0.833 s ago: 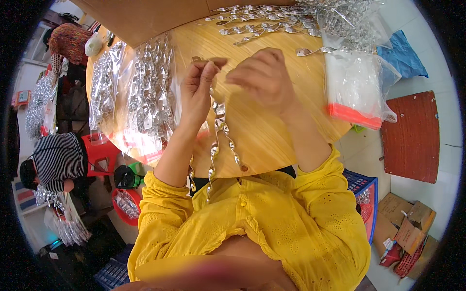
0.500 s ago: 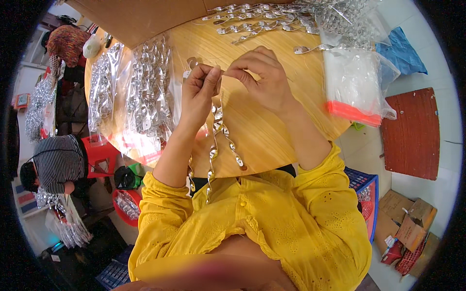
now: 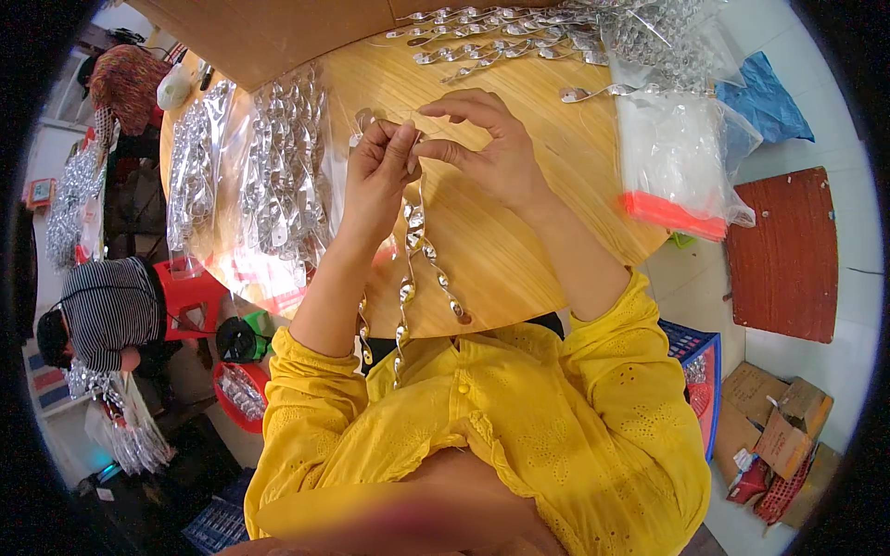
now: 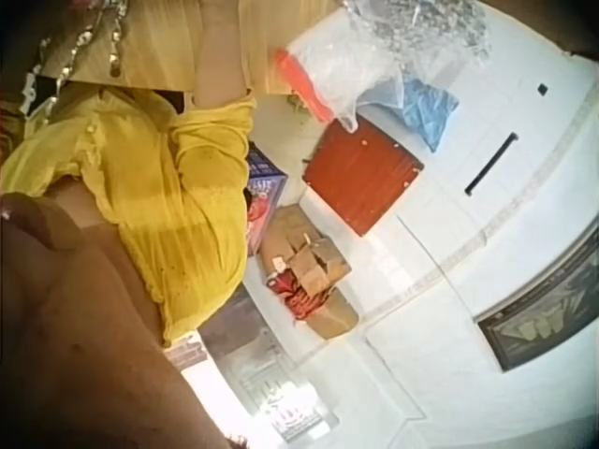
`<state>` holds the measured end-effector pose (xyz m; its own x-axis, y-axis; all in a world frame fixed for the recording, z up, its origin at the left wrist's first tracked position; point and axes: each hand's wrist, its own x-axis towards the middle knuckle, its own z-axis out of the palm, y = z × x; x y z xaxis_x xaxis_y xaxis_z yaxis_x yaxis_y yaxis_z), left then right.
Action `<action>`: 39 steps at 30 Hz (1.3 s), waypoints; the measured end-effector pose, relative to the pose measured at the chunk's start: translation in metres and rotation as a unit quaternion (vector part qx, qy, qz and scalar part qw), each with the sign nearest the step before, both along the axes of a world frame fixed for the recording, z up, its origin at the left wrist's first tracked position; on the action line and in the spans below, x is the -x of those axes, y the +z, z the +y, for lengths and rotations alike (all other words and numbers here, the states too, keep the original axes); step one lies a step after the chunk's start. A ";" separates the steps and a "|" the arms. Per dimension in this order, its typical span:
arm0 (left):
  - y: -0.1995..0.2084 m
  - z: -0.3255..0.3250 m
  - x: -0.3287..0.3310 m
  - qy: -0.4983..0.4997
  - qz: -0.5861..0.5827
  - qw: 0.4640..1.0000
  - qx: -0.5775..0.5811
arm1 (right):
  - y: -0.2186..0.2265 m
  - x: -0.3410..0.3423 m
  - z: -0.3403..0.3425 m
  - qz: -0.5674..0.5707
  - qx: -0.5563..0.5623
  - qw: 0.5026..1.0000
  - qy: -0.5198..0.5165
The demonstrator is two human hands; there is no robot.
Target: Assembling silver-colored decorative chains and placing them into plastic bags for packaging.
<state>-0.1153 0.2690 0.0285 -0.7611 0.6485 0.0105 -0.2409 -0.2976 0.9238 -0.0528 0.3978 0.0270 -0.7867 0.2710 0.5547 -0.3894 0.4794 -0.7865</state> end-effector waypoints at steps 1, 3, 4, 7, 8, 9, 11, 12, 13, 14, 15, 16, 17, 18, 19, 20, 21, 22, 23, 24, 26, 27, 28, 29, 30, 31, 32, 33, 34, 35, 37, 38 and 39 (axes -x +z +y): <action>0.000 0.000 0.000 -0.001 0.000 1.000 -0.001 | -0.002 0.000 0.000 0.009 0.000 1.000 0.000; -0.001 -0.002 -0.001 -0.018 0.017 0.999 0.020 | -0.010 0.000 0.001 0.003 0.022 1.000 0.010; 0.000 -0.002 -0.002 -0.019 0.018 0.999 0.020 | -0.011 0.000 0.001 -0.002 0.044 0.999 0.019; 0.002 0.000 -0.005 -0.005 0.030 0.999 0.017 | -0.011 -0.001 -0.002 0.036 -0.009 0.999 -0.016; 0.002 -0.001 -0.004 -0.013 0.041 0.999 0.016 | -0.009 -0.002 -0.003 0.037 -0.010 0.999 -0.016; 0.002 -0.002 -0.004 -0.022 0.053 0.998 0.016 | -0.005 -0.002 -0.003 0.027 -0.002 0.999 -0.022; 0.002 -0.001 -0.005 -0.024 0.069 0.997 0.028 | -0.003 -0.002 -0.004 0.017 0.005 0.999 -0.028; 0.003 0.000 -0.005 -0.025 0.085 0.995 0.041 | -0.004 0.000 -0.005 0.023 0.110 0.994 0.009; 0.002 0.000 -0.005 -0.025 0.086 0.995 0.041 | -0.004 0.000 -0.005 0.028 0.213 0.976 0.047; 0.001 -0.001 -0.005 -0.040 0.086 0.995 0.036 | -0.001 -0.001 -0.004 0.028 0.213 0.975 0.046; 0.001 -0.001 -0.005 -0.055 0.086 0.994 0.032 | 0.003 -0.002 -0.002 -0.001 0.246 0.963 0.109; 0.001 -0.002 -0.004 -0.056 0.086 0.994 0.032 | 0.005 -0.003 -0.001 -0.031 0.278 0.945 0.171; 0.001 -0.002 -0.004 -0.063 0.080 0.994 0.032 | 0.004 -0.003 0.000 -0.030 0.278 0.945 0.170; 0.001 -0.003 -0.003 -0.071 0.075 0.994 0.031 | 0.003 -0.003 0.001 -0.036 0.281 0.943 0.177; 0.001 -0.003 -0.003 -0.071 0.075 0.994 0.031 | 0.001 -0.003 0.001 -0.042 0.284 0.940 0.184; 0.001 -0.003 -0.002 -0.080 0.075 0.993 0.036 | 0.001 -0.003 0.001 -0.042 0.284 0.940 0.184; 0.001 -0.004 -0.002 -0.089 0.075 0.992 0.040 | 0.000 -0.003 0.001 -0.018 0.269 0.947 0.177; 0.000 -0.003 -0.002 -0.088 0.075 0.992 0.040 | -0.001 -0.003 0.001 0.006 0.254 0.952 0.169; 0.000 -0.002 -0.003 -0.092 0.059 0.994 0.012 | -0.001 -0.004 0.001 0.006 0.254 0.952 0.170; 0.000 -0.001 -0.003 -0.097 0.042 0.994 -0.017 | -0.002 -0.005 0.000 0.005 0.229 0.966 0.120; 0.002 0.000 -0.002 -0.096 0.032 0.995 -0.012 | -0.001 -0.006 0.001 0.003 0.204 0.976 0.071; 0.003 0.000 -0.001 -0.095 0.021 0.995 -0.007 | 0.002 -0.006 0.003 0.025 0.242 0.970 0.027; 0.004 -0.002 0.000 -0.095 0.020 0.995 -0.007 | 0.004 -0.005 0.005 0.047 0.279 0.959 -0.018; 0.005 -0.004 0.001 -0.112 0.029 0.993 0.021 | 0.008 -0.006 0.010 0.047 0.279 0.959 -0.019; 0.005 -0.006 0.002 -0.130 0.038 0.990 0.050 | 0.010 -0.007 0.016 0.058 0.267 0.959 -0.073; 0.003 -0.008 0.004 -0.130 0.037 0.990 0.050 | 0.011 -0.007 0.020 0.068 0.254 0.956 -0.126; -0.001 -0.009 0.007 -0.151 -0.014 0.988 -0.030 | 0.012 -0.007 0.022 0.068 0.254 0.956 -0.126; -0.003 -0.011 0.008 -0.171 -0.064 0.977 -0.109 | 0.011 -0.006 0.024 0.090 0.199 0.966 -0.135; -0.002 -0.013 0.009 -0.170 -0.064 0.977 -0.109 | 0.011 -0.006 0.025 0.112 0.144 0.973 -0.142; 0.003 -0.014 0.010 -0.155 -0.161 0.959 -0.172 | 0.006 -0.006 0.025 0.112 0.143 0.973 -0.145; 0.018 -0.010 0.004 -0.037 -0.250 0.952 -0.172 | -0.007 -0.007 0.020 0.065 -0.023 0.989 -0.132; 0.019 -0.009 0.004 -0.036 -0.250 0.952 -0.172 | -0.005 -0.007 0.015 0.065 -0.022 0.989 -0.131; 0.019 -0.009 0.005 -0.024 -0.193 0.970 -0.147 | -0.003 -0.008 0.008 0.092 -0.034 0.992 -0.078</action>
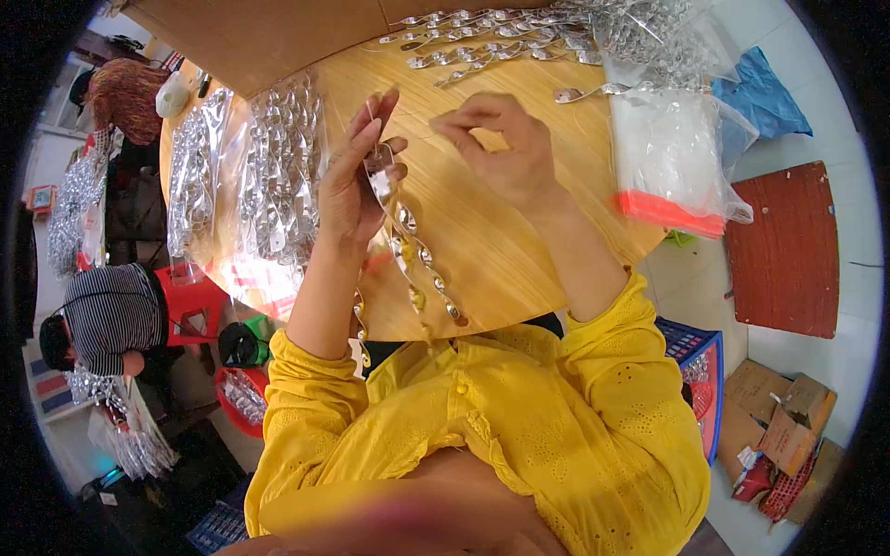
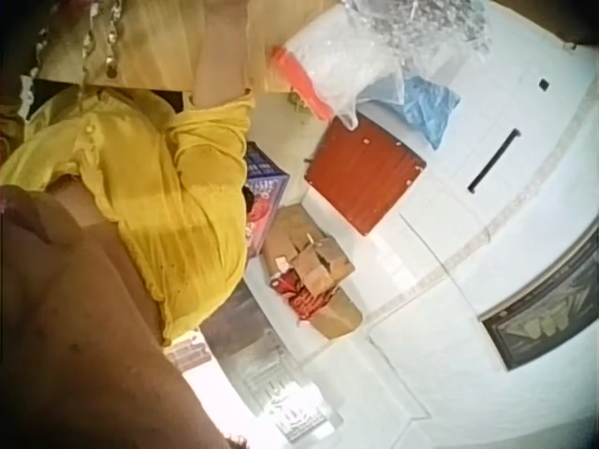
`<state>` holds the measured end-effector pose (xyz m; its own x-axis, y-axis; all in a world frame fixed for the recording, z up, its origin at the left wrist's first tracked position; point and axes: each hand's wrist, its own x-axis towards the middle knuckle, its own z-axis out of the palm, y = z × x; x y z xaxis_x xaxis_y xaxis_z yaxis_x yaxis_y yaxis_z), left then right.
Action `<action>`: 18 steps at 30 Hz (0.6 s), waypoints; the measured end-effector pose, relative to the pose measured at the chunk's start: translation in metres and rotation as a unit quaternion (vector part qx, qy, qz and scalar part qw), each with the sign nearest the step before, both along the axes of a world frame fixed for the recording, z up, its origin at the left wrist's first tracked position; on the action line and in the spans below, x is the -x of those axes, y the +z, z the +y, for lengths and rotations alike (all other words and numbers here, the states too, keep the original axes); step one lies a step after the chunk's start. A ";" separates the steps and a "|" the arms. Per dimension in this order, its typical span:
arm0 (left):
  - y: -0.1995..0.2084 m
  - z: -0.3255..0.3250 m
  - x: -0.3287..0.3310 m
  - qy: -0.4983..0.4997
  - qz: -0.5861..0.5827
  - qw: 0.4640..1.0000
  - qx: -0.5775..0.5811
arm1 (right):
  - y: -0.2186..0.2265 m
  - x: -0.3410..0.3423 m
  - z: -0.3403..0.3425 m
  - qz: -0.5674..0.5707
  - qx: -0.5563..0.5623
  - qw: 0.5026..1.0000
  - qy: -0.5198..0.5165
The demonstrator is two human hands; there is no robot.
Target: Assembling silver-colored decorative chains and placing them into plastic bags for packaging.
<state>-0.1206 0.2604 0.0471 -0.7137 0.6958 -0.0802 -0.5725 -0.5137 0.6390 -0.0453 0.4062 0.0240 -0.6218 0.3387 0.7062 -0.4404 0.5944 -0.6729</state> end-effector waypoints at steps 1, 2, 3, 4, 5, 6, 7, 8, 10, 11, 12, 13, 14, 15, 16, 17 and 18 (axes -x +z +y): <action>0.000 0.001 0.000 0.015 0.057 0.998 0.028 | 0.002 -0.002 -0.004 0.024 -0.018 0.998 0.053; -0.004 0.000 -0.003 0.047 0.165 0.976 0.131 | 0.006 -0.004 -0.006 0.025 -0.018 0.998 0.055; -0.009 0.001 -0.006 0.048 0.165 0.976 0.131 | 0.010 -0.007 -0.008 0.024 -0.028 0.995 0.096; -0.013 0.004 -0.009 0.100 0.370 0.903 0.193 | 0.012 -0.008 -0.008 0.024 -0.037 0.990 0.137; -0.015 0.006 -0.013 0.143 0.556 0.782 0.245 | 0.010 -0.009 -0.008 0.024 -0.037 0.990 0.136; -0.012 0.008 -0.019 0.154 0.574 0.752 0.285 | 0.007 -0.009 -0.007 0.040 0.015 0.989 0.143; -0.015 0.008 -0.017 0.153 0.574 0.752 0.285 | 0.006 -0.009 -0.007 0.057 0.068 0.985 0.150; -0.019 0.008 -0.012 0.153 0.569 0.765 0.258 | 0.006 -0.008 -0.007 0.056 0.068 0.985 0.150; -0.020 0.006 -0.009 0.152 0.564 0.779 0.231 | 0.009 -0.005 -0.007 0.007 0.152 0.979 0.136; -0.012 0.005 -0.010 0.098 0.408 0.881 0.218 | 0.010 -0.005 -0.007 0.007 0.152 0.979 0.136; -0.005 0.004 -0.010 0.041 0.237 0.950 0.197 | 0.011 -0.005 -0.006 -0.024 0.176 0.980 0.088; -0.003 0.002 -0.007 0.018 0.161 0.968 0.189 | 0.011 -0.004 -0.005 -0.056 0.199 0.978 0.039; -0.004 0.001 -0.006 0.019 0.161 0.969 0.189 | 0.012 -0.005 -0.005 -0.056 0.199 0.978 0.040; -0.008 0.001 -0.005 0.018 0.149 0.975 0.164 | 0.012 -0.005 -0.004 -0.074 0.145 0.985 0.058; -0.010 0.000 -0.005 0.017 0.137 0.981 0.139 | 0.013 -0.006 -0.005 -0.092 0.092 0.989 0.076; -0.007 0.001 -0.006 0.016 0.137 0.981 0.139 | 0.014 -0.006 -0.006 -0.093 0.092 0.989 0.075; -0.001 0.001 -0.010 0.014 0.153 0.980 0.129 | 0.015 -0.005 -0.010 -0.112 0.071 0.988 0.078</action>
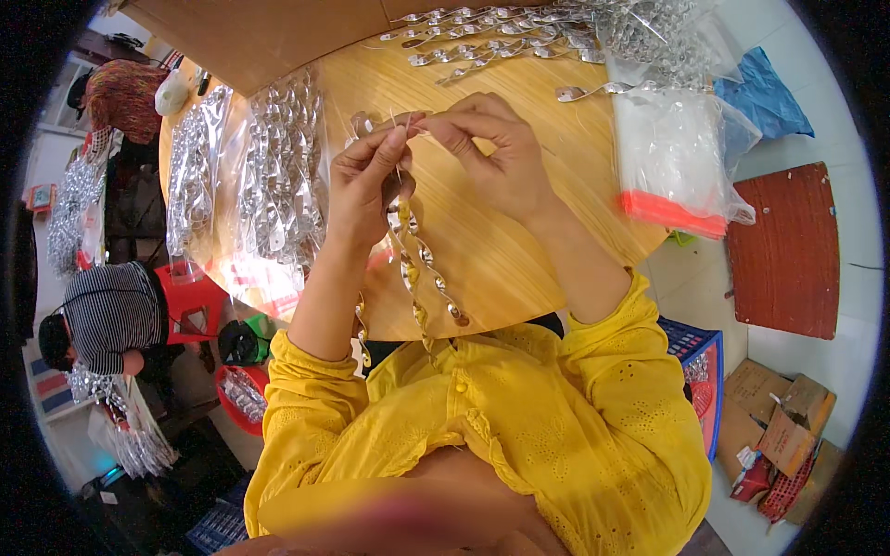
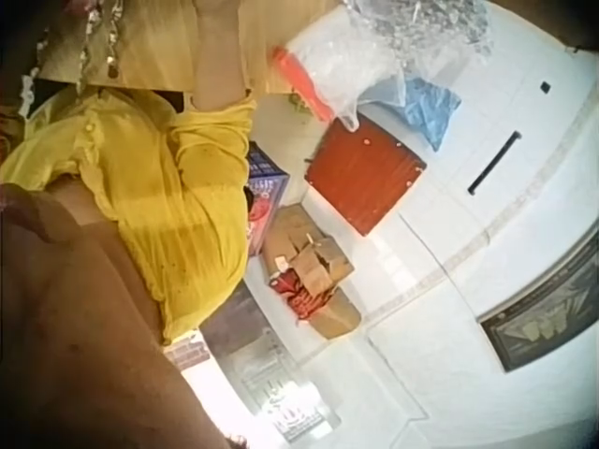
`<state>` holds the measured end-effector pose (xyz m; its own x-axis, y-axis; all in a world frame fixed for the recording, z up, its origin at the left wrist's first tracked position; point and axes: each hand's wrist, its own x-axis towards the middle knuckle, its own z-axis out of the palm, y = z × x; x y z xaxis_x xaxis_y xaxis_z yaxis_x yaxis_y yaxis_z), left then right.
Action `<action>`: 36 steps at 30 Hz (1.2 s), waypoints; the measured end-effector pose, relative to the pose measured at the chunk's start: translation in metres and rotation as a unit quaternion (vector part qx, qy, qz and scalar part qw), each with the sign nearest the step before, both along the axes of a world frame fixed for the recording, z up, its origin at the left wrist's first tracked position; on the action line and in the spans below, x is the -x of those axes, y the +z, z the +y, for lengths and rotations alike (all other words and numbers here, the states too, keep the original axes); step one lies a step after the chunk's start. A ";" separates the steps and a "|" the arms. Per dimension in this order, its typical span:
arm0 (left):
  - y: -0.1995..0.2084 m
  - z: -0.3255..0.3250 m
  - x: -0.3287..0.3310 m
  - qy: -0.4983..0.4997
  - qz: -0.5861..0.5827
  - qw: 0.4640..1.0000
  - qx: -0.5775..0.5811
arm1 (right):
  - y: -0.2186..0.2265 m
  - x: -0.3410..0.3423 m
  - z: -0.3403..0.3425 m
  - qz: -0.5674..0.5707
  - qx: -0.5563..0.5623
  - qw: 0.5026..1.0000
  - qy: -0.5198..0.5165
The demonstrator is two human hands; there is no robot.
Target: Assembling silver-colored decorative chains and placing them into plastic bags for packaging.
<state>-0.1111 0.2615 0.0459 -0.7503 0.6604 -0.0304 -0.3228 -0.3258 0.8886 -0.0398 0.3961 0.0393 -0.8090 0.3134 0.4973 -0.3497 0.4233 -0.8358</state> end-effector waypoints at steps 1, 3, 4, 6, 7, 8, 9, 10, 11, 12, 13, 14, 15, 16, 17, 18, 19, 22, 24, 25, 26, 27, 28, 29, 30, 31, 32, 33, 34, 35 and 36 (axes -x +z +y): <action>0.003 0.000 -0.002 -0.005 0.015 1.000 -0.009 | 0.000 0.000 -0.002 -0.017 -0.021 1.000 0.006; 0.002 0.001 -0.002 -0.001 0.026 1.000 -0.002 | -0.003 -0.001 -0.002 -0.036 -0.017 0.999 0.032; 0.000 0.001 -0.002 0.004 0.037 0.999 0.006 | -0.005 -0.002 -0.002 -0.056 -0.012 0.997 0.058; -0.007 0.002 -0.001 0.002 0.032 0.999 0.007 | -0.014 0.002 -0.012 -0.057 0.073 0.991 0.096; -0.009 0.003 0.000 0.000 0.027 1.000 0.009 | -0.015 0.004 -0.016 -0.058 0.159 0.976 0.134; -0.008 0.003 0.000 0.003 0.027 1.000 0.009 | -0.014 0.004 -0.020 -0.058 0.159 0.976 0.136; -0.008 0.004 0.000 0.002 -0.038 0.999 -0.001 | -0.010 0.004 -0.022 -0.044 0.173 0.974 0.136; -0.007 0.004 0.001 0.000 -0.103 0.995 -0.012 | -0.009 0.004 -0.024 -0.030 0.186 0.973 0.136; -0.006 0.004 0.001 0.000 -0.103 0.995 -0.013 | -0.012 0.005 -0.021 -0.030 0.186 0.973 0.136; -0.004 0.003 0.003 -0.032 -0.102 0.994 0.008 | -0.017 0.006 -0.016 -0.013 0.108 0.988 0.110; -0.004 0.002 0.004 -0.064 -0.101 0.992 0.029 | -0.020 0.006 -0.011 0.005 0.030 0.996 0.084; -0.004 0.000 0.006 -0.063 -0.102 0.992 0.029 | -0.016 0.005 -0.007 0.004 0.030 0.996 0.085; -0.006 -0.003 0.007 -0.084 -0.081 0.992 0.044 | -0.007 0.003 -0.001 -0.033 -0.086 0.993 0.071; -0.006 -0.005 0.009 -0.104 -0.059 0.991 0.059 | -0.002 0.002 0.003 -0.069 -0.201 0.976 0.055; -0.006 -0.005 0.009 -0.104 -0.058 0.991 0.058 | -0.003 0.002 0.007 -0.068 -0.202 0.975 0.055; -0.005 -0.006 0.009 -0.124 -0.089 0.987 0.049 | -0.004 0.004 0.012 -0.039 -0.213 0.974 0.067; -0.004 -0.007 0.009 -0.144 -0.119 0.981 0.041 | -0.005 0.005 0.014 -0.010 -0.223 0.971 0.079; -0.008 -0.006 0.014 -0.185 -0.191 0.963 0.036 | -0.014 0.007 0.014 -0.061 -0.027 0.992 0.103; -0.004 -0.002 0.011 -0.160 -0.190 0.967 0.063 | -0.013 0.007 0.011 -0.020 -0.129 0.991 0.041; -0.003 0.001 0.009 -0.134 -0.189 0.969 0.090 | -0.012 0.006 0.011 0.021 -0.228 0.973 -0.020; -0.002 0.003 0.007 -0.132 -0.188 0.969 0.089 | -0.014 0.008 0.011 0.022 -0.228 0.973 -0.019; -0.001 0.005 0.005 -0.086 -0.218 0.970 0.068 | -0.017 0.010 0.012 0.034 -0.160 0.986 -0.023; -0.001 0.006 0.004 -0.039 -0.248 0.967 0.046 | -0.019 0.012 0.013 0.045 -0.091 0.994 -0.028; -0.001 0.004 0.006 -0.037 -0.248 0.967 0.046 | -0.015 0.013 0.016 0.045 -0.091 0.995 -0.026; 0.000 0.000 0.009 -0.065 -0.208 0.974 0.056 | -0.006 0.013 0.021 0.023 0.171 0.984 0.037; 0.000 -0.002 0.010 -0.092 -0.167 0.979 0.066 | -0.002 0.013 0.024 -0.002 0.420 0.902 0.098; 0.002 -0.002 0.008 -0.092 -0.168 0.979 0.065 | -0.002 0.011 0.026 -0.002 0.419 0.903 0.098; 0.004 -0.003 0.003 -0.139 -0.168 0.973 0.071 | -0.002 0.009 0.027 -0.011 0.523 0.834 0.176; 0.004 -0.004 0.000 -0.186 -0.168 0.965 0.077 | -0.003 0.007 0.030 -0.019 0.616 0.747 0.250; 0.003 -0.007 0.003 -0.185 -0.168 0.965 0.077 | -0.005 0.006 0.043 -0.019 0.616 0.746 0.251; 0.001 -0.012 0.010 -0.159 -0.151 0.975 -0.019 | -0.011 0.008 0.070 0.056 0.646 0.694 0.314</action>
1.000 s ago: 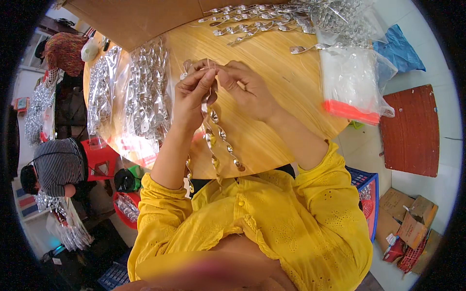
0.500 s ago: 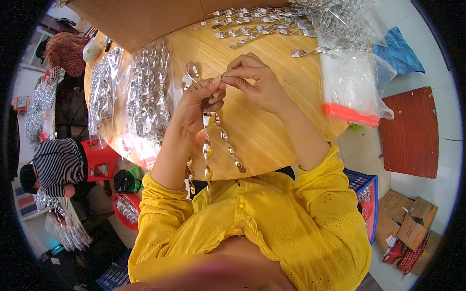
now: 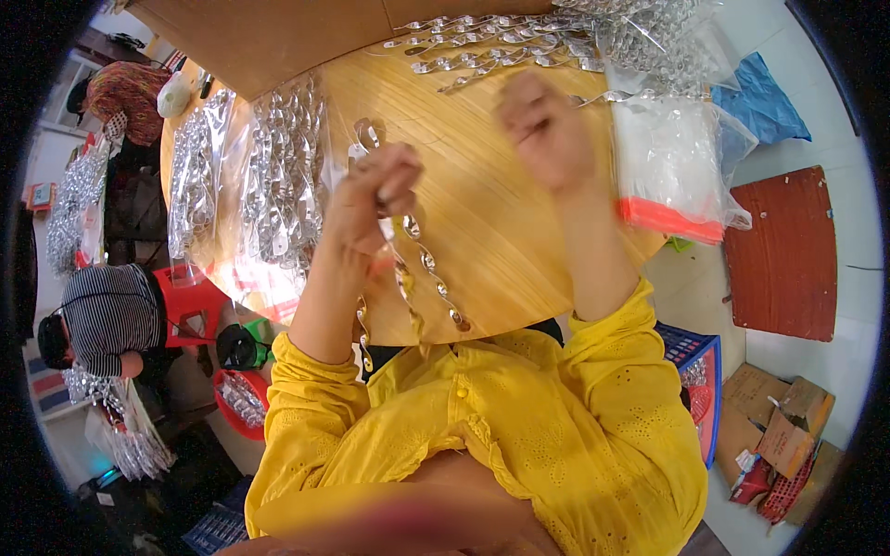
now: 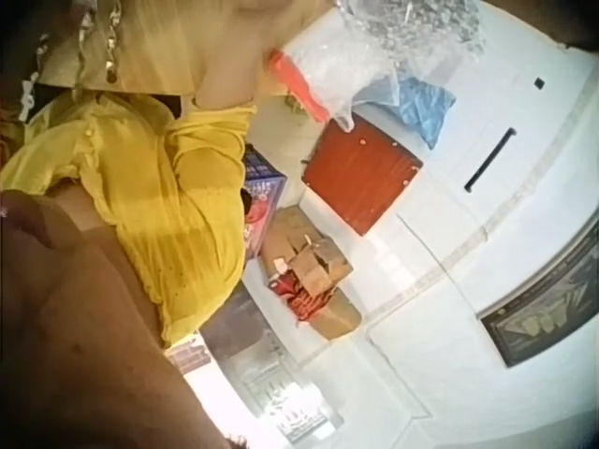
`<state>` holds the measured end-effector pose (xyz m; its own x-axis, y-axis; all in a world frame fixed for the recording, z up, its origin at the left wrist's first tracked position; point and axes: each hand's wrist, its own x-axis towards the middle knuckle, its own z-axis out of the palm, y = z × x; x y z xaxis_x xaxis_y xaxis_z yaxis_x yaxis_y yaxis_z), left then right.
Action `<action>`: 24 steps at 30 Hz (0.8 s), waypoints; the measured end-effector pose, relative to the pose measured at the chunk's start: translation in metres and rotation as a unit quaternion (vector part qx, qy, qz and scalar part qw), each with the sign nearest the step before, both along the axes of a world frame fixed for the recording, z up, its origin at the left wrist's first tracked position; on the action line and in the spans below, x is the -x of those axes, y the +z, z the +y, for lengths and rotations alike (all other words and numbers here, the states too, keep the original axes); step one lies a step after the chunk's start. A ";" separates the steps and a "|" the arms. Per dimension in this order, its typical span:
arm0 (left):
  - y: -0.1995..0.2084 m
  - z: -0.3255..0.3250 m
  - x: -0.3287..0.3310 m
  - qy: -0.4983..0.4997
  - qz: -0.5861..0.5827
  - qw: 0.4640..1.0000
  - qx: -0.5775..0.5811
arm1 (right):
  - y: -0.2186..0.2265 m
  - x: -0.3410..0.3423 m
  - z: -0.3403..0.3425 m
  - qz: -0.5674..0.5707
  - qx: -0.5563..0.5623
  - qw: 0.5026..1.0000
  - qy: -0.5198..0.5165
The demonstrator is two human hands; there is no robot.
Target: Assembling silver-colored decorative chains and placing them into plastic bags for packaging.
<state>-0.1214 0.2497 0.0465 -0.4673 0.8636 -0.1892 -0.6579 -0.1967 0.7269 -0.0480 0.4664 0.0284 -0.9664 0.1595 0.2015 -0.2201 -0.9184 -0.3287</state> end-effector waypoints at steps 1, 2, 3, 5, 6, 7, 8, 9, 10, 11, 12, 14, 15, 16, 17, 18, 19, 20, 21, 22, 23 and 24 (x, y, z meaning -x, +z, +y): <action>-0.002 -0.002 0.005 0.037 -0.001 0.995 -0.092 | -0.006 -0.002 0.022 0.085 0.074 0.994 0.008; 0.004 -0.003 0.007 0.043 -0.018 0.991 -0.128 | -0.013 -0.004 0.033 0.083 0.075 0.994 0.004; 0.003 -0.002 0.004 0.045 -0.017 0.990 -0.129 | -0.016 -0.001 0.041 0.089 -0.053 0.992 -0.065; -0.005 0.004 -0.005 0.016 -0.044 0.999 -0.026 | 0.003 0.003 -0.012 -0.103 -0.214 0.947 -0.216; -0.009 0.006 -0.008 0.006 -0.043 0.999 -0.024 | -0.001 0.003 -0.007 -0.104 -0.216 0.947 -0.213; -0.007 0.003 -0.006 0.060 -0.047 0.996 -0.047 | -0.007 0.005 0.005 -0.083 -0.271 0.934 -0.217; 0.000 -0.001 0.001 0.102 -0.052 0.991 -0.066 | -0.013 0.001 0.019 -0.066 -0.322 0.916 -0.231; -0.002 -0.008 0.016 0.070 -0.034 0.978 -0.195 | -0.018 0.001 0.027 -0.045 -0.371 0.896 -0.238; -0.003 -0.009 0.019 0.067 -0.036 0.978 -0.193 | -0.021 0.001 0.033 -0.047 -0.370 0.896 -0.240; -0.003 -0.009 0.022 0.056 -0.055 0.976 -0.202 | -0.024 0.004 0.039 -0.090 -0.284 0.913 -0.278; -0.003 -0.010 0.022 0.049 -0.074 0.974 -0.211 | -0.009 0.007 0.029 -0.132 -0.196 0.921 -0.308; -0.005 0.000 0.017 0.073 -0.091 0.977 -0.177 | -0.007 0.008 -0.035 -0.246 -0.332 0.879 -0.237; -0.006 0.004 0.017 0.110 -0.080 0.985 -0.102 | -0.004 0.004 -0.059 -0.254 -0.412 0.865 -0.132; -0.008 0.005 0.019 0.146 -0.068 0.987 -0.026 | -0.006 0.004 -0.085 -0.154 -0.445 0.874 -0.119; -0.008 0.004 0.021 0.173 -0.045 0.984 0.021 | -0.007 0.001 -0.104 -0.053 -0.474 0.873 -0.107; -0.011 0.003 0.027 0.188 -0.042 0.981 -0.007 | -0.004 -0.002 -0.113 -0.051 -0.473 0.873 -0.106; -0.014 0.000 0.034 0.203 -0.039 0.978 -0.034 | 0.001 -0.005 -0.120 -0.069 -0.599 0.764 -0.231; -0.007 -0.004 0.036 0.217 -0.054 0.974 -0.039 | 0.007 -0.008 -0.124 -0.082 -0.700 0.621 -0.345; -0.007 -0.007 0.039 0.234 -0.052 0.969 -0.066 | 0.012 -0.012 -0.123 -0.079 -0.699 0.622 -0.344; -0.009 -0.010 0.044 0.250 -0.049 0.963 -0.092 | 0.017 -0.017 -0.120 -0.099 -0.756 0.636 -0.121; -0.011 -0.014 0.048 0.246 -0.010 0.964 -0.098 | 0.019 -0.021 -0.117 -0.116 -0.773 0.614 0.106; -0.014 -0.013 0.050 0.245 -0.009 0.965 -0.097 | 0.016 -0.021 -0.118 -0.117 -0.773 0.615 0.105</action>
